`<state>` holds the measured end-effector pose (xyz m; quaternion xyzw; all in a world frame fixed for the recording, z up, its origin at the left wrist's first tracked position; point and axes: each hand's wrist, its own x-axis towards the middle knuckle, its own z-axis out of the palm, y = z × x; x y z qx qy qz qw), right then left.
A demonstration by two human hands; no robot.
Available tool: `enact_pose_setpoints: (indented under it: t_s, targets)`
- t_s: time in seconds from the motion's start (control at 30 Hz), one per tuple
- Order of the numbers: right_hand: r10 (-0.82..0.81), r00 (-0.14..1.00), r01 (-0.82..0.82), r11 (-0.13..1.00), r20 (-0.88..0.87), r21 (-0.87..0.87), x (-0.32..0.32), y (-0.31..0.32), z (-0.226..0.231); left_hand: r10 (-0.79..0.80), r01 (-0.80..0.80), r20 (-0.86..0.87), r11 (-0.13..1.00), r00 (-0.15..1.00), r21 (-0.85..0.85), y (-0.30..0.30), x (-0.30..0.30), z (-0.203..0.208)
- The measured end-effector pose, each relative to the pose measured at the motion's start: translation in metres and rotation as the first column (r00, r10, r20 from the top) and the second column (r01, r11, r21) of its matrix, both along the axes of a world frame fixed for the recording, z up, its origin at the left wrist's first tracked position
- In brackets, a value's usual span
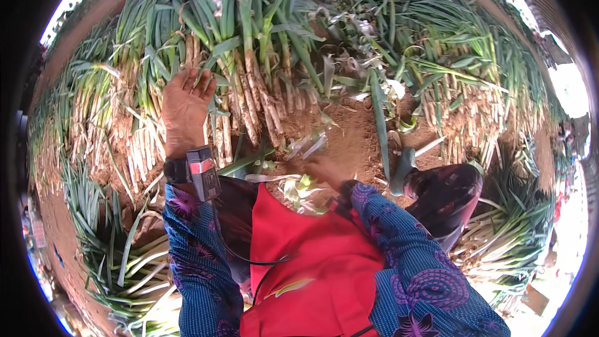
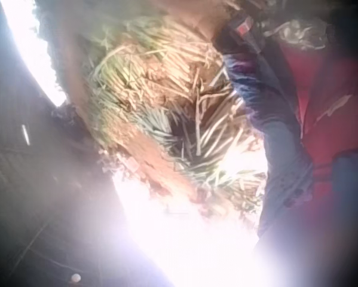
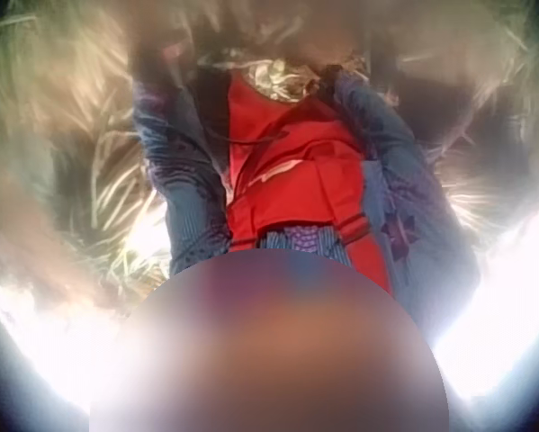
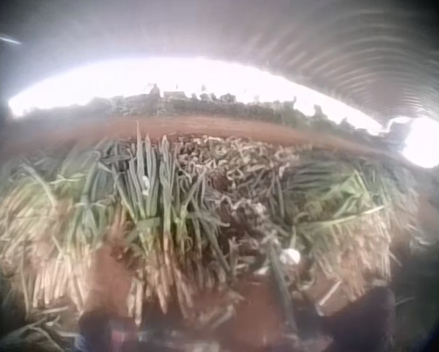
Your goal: The person cleans leeks by picking them up from a pile, peeling off the outer layers and leaves by hand, and placing them into a separate pile.
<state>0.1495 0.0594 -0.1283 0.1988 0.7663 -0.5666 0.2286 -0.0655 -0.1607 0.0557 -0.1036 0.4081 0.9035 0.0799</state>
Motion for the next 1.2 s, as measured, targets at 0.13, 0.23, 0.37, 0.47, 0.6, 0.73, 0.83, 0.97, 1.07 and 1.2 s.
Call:
enact_pose_setpoints:
  t_s: [0.13, 0.23, 0.37, 0.47, 0.6, 0.73, 0.83, 0.97, 1.07, 1.2]
  targets:
    - [-0.048, 0.991, 0.031, 0.991, -0.123, -0.132, -0.067, 0.001, -0.026, -0.008, 0.016, 0.082, 0.996, 0.997, -0.092, 0.008, -0.008, -0.012]
    - [-0.085, 0.994, 0.064, 0.963, -0.070, -0.263, -0.115, -0.023, -0.046, 0.058, -0.056, 0.008, 0.990, 0.998, -0.126, 0.005, -0.014, -0.004]
    - [0.024, 0.963, -0.087, 0.970, -0.269, -0.226, -0.154, -0.057, -0.073, 0.106, -0.113, -0.053, 0.981, 0.993, -0.159, 0.005, -0.017, 0.000]
    - [0.282, 0.867, -0.324, 0.945, -0.411, -0.035, -0.157, -0.060, -0.100, 0.073, -0.083, -0.067, 0.983, 0.995, -0.166, 0.002, -0.017, -0.004]
    - [0.347, 0.921, -0.357, 0.934, -0.175, -0.029, -0.167, -0.083, -0.141, 0.036, -0.062, -0.139, 0.979, 0.990, -0.194, -0.006, -0.014, -0.002]
    - [0.619, 0.761, -0.505, 0.753, -0.194, 0.421, -0.146, -0.109, -0.140, -0.020, 0.004, -0.146, 0.994, 0.989, -0.112, -0.019, -0.010, -0.007]
    - [0.763, 0.614, -0.498, 0.572, -0.201, 0.651, -0.138, -0.114, -0.143, -0.029, 0.012, -0.111, 0.988, 0.993, -0.152, -0.017, -0.006, -0.005]
    - [0.788, 0.615, -0.656, 0.515, -0.003, 0.552, -0.139, -0.103, -0.148, -0.052, 0.034, -0.095, 0.982, 0.994, -0.184, -0.009, -0.008, -0.008]
    - [0.785, 0.603, -0.787, 0.556, 0.143, 0.267, -0.130, -0.101, -0.147, -0.047, 0.028, -0.086, 0.978, 0.995, -0.208, -0.013, -0.006, -0.007]
    - [0.638, 0.768, -0.613, 0.757, 0.055, -0.225, -0.107, -0.080, -0.152, -0.047, 0.029, -0.069, 0.969, 0.997, -0.245, -0.011, -0.007, -0.004]
